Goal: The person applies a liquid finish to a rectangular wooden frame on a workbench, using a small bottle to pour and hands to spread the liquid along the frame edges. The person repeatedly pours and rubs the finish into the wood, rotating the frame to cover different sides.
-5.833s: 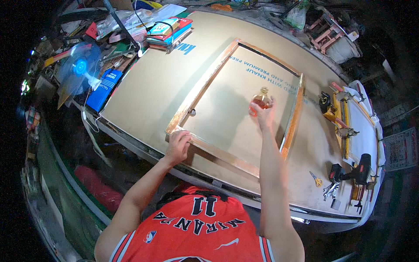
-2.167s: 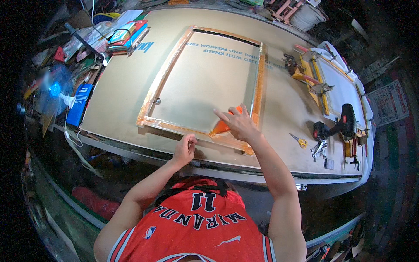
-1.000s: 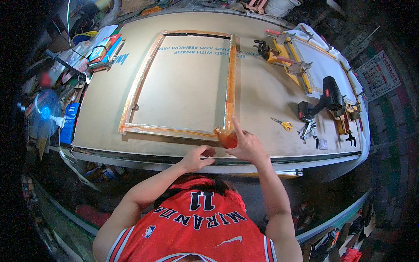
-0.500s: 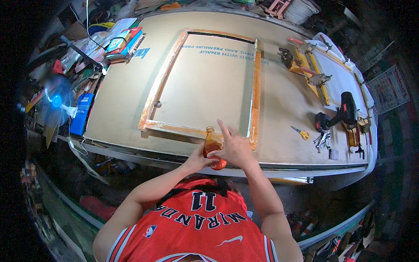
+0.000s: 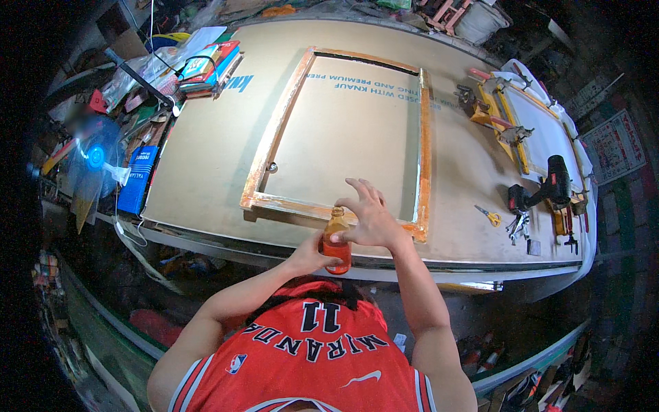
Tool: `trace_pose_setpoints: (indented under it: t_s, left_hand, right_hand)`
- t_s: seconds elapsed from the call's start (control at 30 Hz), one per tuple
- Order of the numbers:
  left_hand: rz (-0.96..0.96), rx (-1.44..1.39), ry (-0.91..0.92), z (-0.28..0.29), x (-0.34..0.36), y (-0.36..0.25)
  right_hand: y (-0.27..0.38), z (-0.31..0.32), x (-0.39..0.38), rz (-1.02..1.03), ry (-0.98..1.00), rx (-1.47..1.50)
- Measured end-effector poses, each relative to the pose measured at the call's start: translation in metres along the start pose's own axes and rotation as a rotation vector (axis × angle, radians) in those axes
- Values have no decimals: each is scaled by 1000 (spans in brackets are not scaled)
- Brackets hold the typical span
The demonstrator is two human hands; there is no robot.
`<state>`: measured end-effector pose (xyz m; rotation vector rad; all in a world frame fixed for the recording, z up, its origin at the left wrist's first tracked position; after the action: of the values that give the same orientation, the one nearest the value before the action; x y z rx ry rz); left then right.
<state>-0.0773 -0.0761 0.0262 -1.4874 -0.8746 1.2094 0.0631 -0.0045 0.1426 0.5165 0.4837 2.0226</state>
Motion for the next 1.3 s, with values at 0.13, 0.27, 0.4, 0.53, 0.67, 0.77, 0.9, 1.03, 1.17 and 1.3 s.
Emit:
trace_pose_setpoints:
  t_s: [0.13,0.27,0.4,0.53,0.67,0.77,0.9,1.03,1.17,1.3]
  left_hand:
    - [20,26,67,23,-6,-4]
    - [-32,150,64,52,-6,-6]
    - [36,309,62,70,-8,-15]
    - [61,118,33,83,-3,-8]
    - [38,50,-1,90,-2,-11]
    - [54,17,-12,94,-3,-10]
    - [-20,102,-24,107,5,-17]
    - [-75,227,-88,124,27,-51]
    - [-177,371,-225,130,67,-92]
    - [-284,382,-323,123,115,-82]
  right_hand:
    - [-17,-12,-1,-28,7,92]
    - [-25,-22,-7,-59,20,76]
    - [-25,-26,-16,-79,3,-1]
    - [-11,-34,-25,-72,50,-317]
    - [-10,-61,-42,-14,16,-464]
    - [-13,-81,-51,-21,-8,-490]
    - [0,-94,-50,-27,20,-448]
    - [15,-96,-46,-41,-35,-343]
    - [9,-88,-53,-152,-74,-293]
    - [-2,-83,-65,-263,-100,-288]
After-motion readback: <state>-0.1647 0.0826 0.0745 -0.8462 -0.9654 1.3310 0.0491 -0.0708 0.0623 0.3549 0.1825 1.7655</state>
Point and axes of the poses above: each hand's wrist, its own x-axis towards the middle knuckle, its own z-axis out of the back of the hand, y = z × x, the point moved 7 cm from there along x, towards the middle knuckle, and after that the axes turned 12 degrees about -y, right-handed, at the moved point
